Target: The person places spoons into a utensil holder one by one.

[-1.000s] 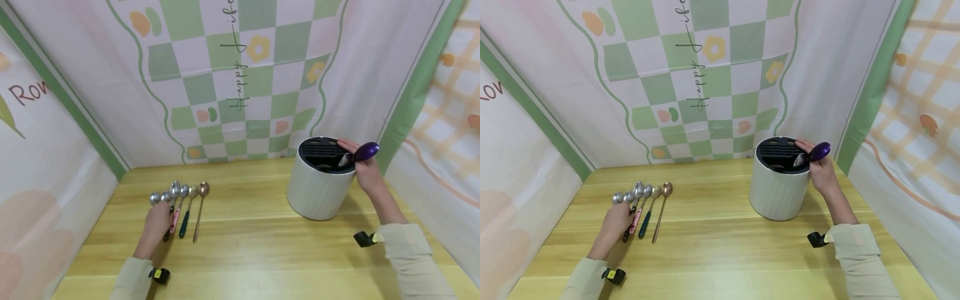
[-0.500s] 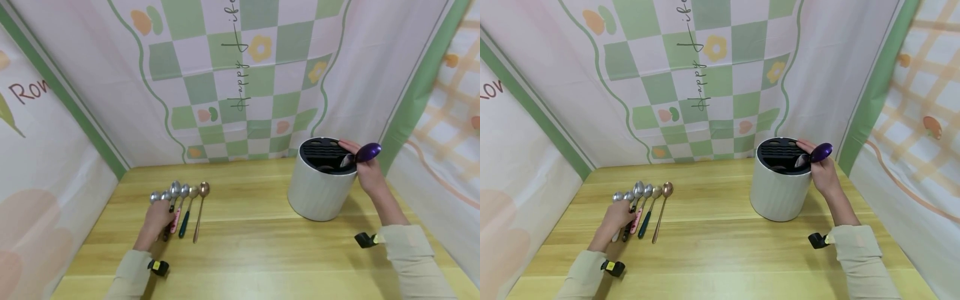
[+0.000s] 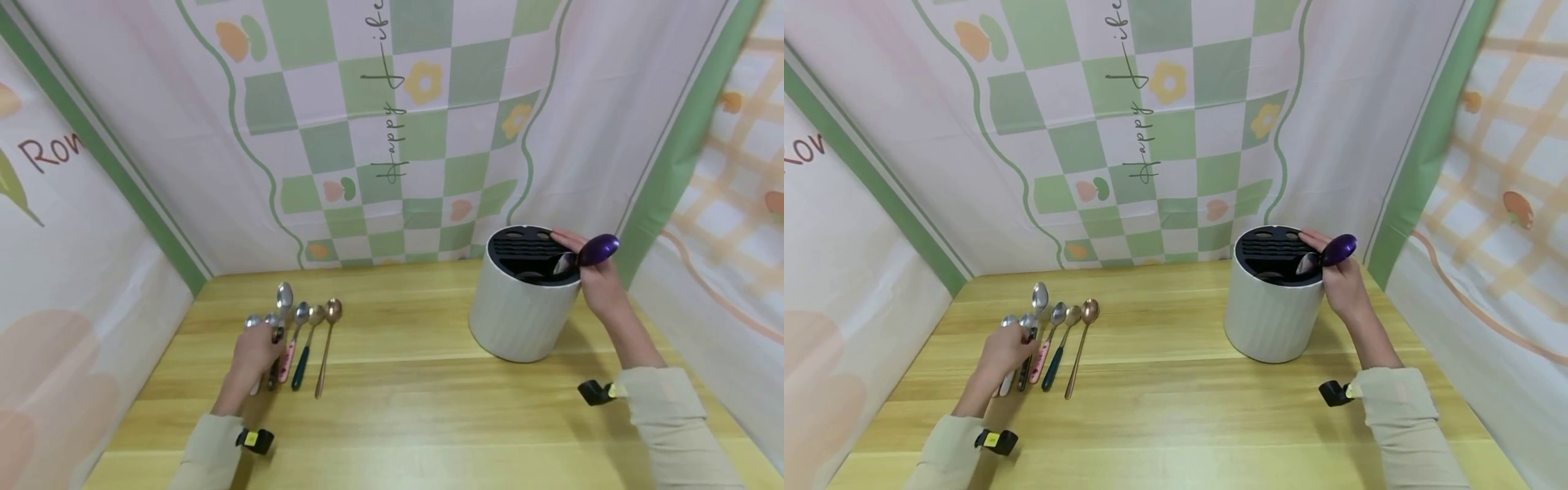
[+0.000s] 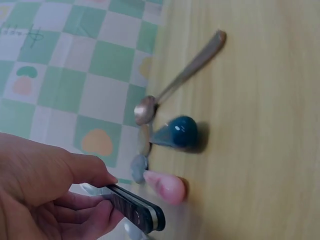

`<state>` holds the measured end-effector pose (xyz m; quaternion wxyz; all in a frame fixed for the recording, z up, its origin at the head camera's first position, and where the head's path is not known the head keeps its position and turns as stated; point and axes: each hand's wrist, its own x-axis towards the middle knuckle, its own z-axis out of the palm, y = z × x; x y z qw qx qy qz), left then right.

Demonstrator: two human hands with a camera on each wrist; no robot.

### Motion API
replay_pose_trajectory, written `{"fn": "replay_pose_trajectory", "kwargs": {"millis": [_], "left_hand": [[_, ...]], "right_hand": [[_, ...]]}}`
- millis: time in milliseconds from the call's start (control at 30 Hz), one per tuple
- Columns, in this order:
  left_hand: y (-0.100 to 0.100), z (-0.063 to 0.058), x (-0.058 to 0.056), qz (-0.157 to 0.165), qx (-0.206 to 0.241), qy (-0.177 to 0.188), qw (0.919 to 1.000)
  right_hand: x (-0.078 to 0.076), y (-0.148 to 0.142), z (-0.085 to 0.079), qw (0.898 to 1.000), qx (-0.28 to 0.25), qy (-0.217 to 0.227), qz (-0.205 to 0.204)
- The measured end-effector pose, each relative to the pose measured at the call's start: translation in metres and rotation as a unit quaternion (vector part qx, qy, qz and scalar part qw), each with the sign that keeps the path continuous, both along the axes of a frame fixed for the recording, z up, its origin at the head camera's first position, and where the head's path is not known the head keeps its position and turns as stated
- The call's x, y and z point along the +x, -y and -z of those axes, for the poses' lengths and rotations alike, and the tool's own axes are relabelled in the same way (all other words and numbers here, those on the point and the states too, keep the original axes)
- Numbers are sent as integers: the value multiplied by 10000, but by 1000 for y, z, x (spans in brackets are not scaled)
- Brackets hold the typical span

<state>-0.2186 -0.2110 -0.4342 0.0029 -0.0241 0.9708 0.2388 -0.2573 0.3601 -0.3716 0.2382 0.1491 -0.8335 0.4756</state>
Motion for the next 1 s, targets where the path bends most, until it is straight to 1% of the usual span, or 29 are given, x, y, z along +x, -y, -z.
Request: {"fn": "replay_pose_trajectory", "kwargs": {"millis": [100,167,267,533,700,800,1000], "left_hand": [[-3,-5,2,67,-16,-196,9998],[-6,-8,2,161,-62,-418,9990],[-10,-11,3,271,-6,-662,9974],[-30,-23,9,319,807,-778,9932],[-44,-27,8,297,852,-986,9910],[-54,-27,8,328,994,-1171,9876],[-75,-27,7,378,1301,-1430,9804]], "right_hand": [[-1,0,-1,10000,-8,-5,-6],[-1,-1,-1,10000,-15,-1,-8],[-1,-1,-1,10000,-18,0,-8],[1,1,-2,10000,-38,43,-41],[0,0,-2,9999,-85,45,-30],[1,1,-2,9999,-95,14,-45],[1,1,-2,9997,-176,-98,-102]]}}
